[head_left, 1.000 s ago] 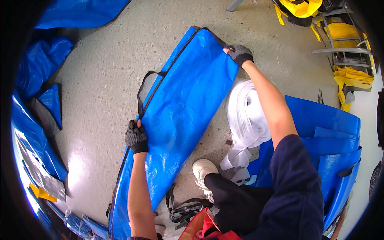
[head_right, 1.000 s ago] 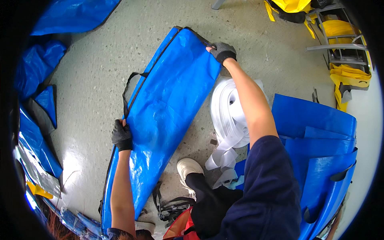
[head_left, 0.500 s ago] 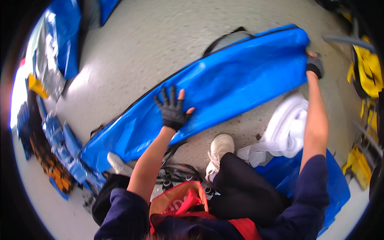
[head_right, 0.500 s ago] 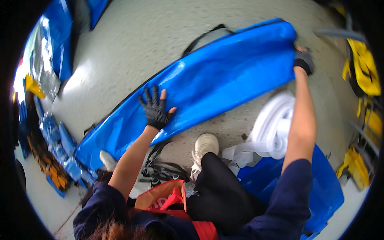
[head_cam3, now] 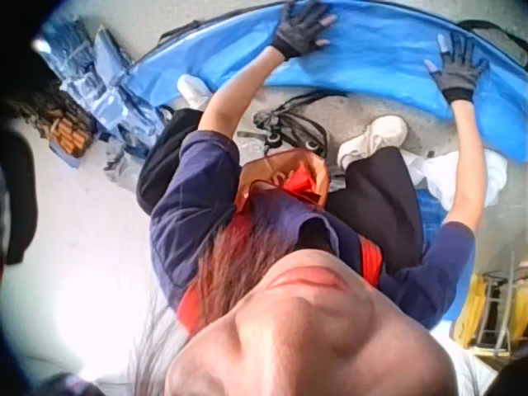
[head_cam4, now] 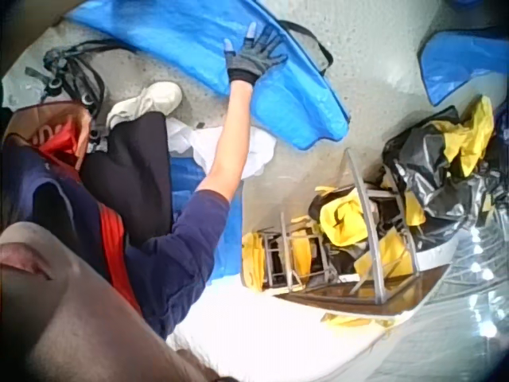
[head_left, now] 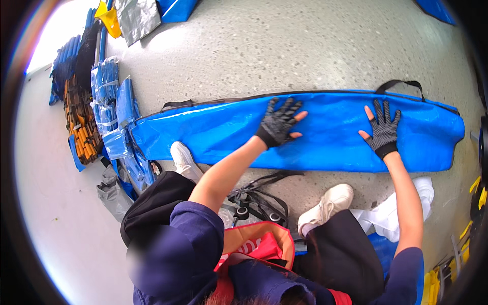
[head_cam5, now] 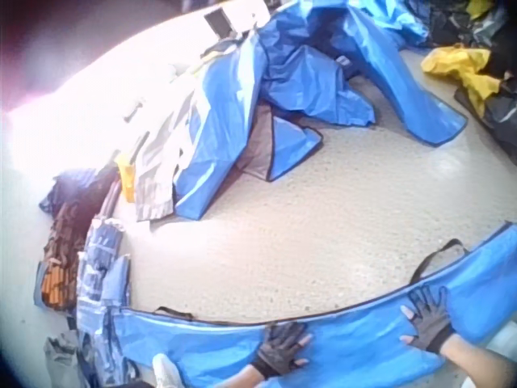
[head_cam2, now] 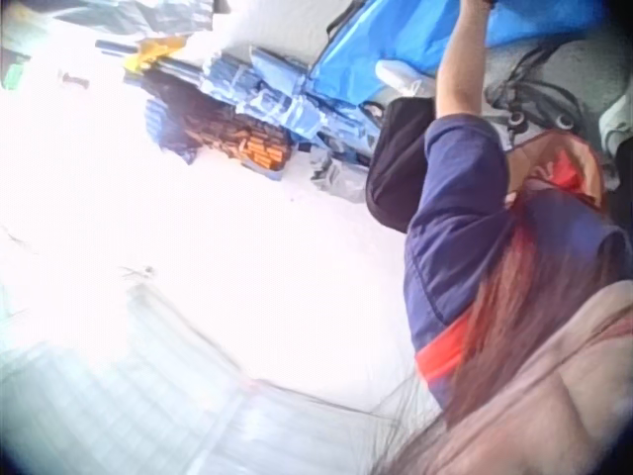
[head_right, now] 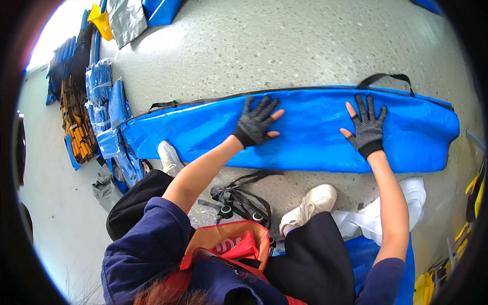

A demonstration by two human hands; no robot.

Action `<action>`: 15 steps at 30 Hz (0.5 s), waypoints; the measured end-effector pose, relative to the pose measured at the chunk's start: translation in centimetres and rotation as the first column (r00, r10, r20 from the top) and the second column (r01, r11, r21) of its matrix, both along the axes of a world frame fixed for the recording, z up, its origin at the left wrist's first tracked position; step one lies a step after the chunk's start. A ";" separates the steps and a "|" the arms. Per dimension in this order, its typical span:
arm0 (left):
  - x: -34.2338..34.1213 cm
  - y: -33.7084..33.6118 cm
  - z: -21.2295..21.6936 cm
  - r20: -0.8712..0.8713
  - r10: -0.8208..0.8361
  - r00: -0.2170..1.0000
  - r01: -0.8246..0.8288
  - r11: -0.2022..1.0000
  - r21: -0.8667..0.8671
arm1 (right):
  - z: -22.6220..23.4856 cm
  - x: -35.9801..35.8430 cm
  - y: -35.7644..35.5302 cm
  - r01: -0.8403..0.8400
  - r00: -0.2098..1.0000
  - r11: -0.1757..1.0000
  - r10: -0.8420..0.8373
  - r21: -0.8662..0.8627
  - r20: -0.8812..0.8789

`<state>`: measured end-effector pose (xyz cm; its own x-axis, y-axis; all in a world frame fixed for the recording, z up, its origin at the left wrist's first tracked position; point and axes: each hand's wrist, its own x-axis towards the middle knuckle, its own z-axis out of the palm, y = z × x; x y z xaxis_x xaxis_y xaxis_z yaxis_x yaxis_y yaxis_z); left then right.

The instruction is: The person folds a large blue tarp on the floor, aligns edges, and places the folded tarp into a clear plastic bag. The person repeats this process with another tarp, smoothing and folding it before bagging it.

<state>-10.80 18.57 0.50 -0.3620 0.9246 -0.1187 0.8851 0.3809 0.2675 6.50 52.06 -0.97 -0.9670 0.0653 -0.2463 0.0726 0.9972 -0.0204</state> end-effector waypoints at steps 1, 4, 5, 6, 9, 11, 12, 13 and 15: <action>-2.1 -2.6 0.4 -0.034 0.014 0.999 -0.016 0.998 -0.061 | 0.3 -0.4 -0.1 0.004 0.997 0.999 -0.007 0.039 0.082; -6.6 -11.5 0.9 -0.280 0.253 0.926 -0.294 0.949 -0.115 | 0.3 -0.3 -0.5 0.000 0.993 0.995 -0.012 0.099 0.114; -7.8 -14.6 0.6 -0.319 0.354 0.879 -0.404 0.909 -0.104 | 0.6 -0.3 -0.7 0.010 0.986 0.992 -0.030 0.122 0.162; -9.0 -17.8 0.3 -0.349 0.424 0.836 -0.481 0.872 -0.091 | 0.9 -0.4 -0.8 0.018 0.978 0.989 -0.047 0.145 0.204; -11.9 -25.5 0.3 -0.399 0.486 0.777 -0.563 0.821 -0.097 | 1.2 -0.8 0.3 0.048 0.947 0.982 -0.103 0.182 0.305; -15.4 -31.3 1.4 -0.409 0.445 0.797 -0.567 0.785 -0.250 | 1.0 -0.6 -1.4 0.059 0.943 0.978 -0.119 0.198 0.310; -17.3 -33.1 2.5 -0.414 0.398 0.819 -0.564 0.691 -0.452 | 1.1 -1.0 -1.6 0.060 0.937 0.976 -0.128 0.209 0.325; -18.8 -36.1 3.0 -0.446 0.334 0.831 -0.528 0.725 -0.442 | 1.3 -1.8 -2.0 0.074 0.916 0.971 -0.156 0.227 0.369; -20.5 -40.8 3.7 -0.475 0.267 0.839 -0.465 0.804 -0.371 | 1.3 -1.8 -1.7 0.082 0.902 0.965 -0.179 0.251 0.392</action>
<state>-31.26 -22.20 4.20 -0.7673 0.5837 -0.2656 0.6409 0.6843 -0.3477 4.72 50.38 0.32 -0.7631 0.2838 -0.5806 0.1561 0.9528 0.2605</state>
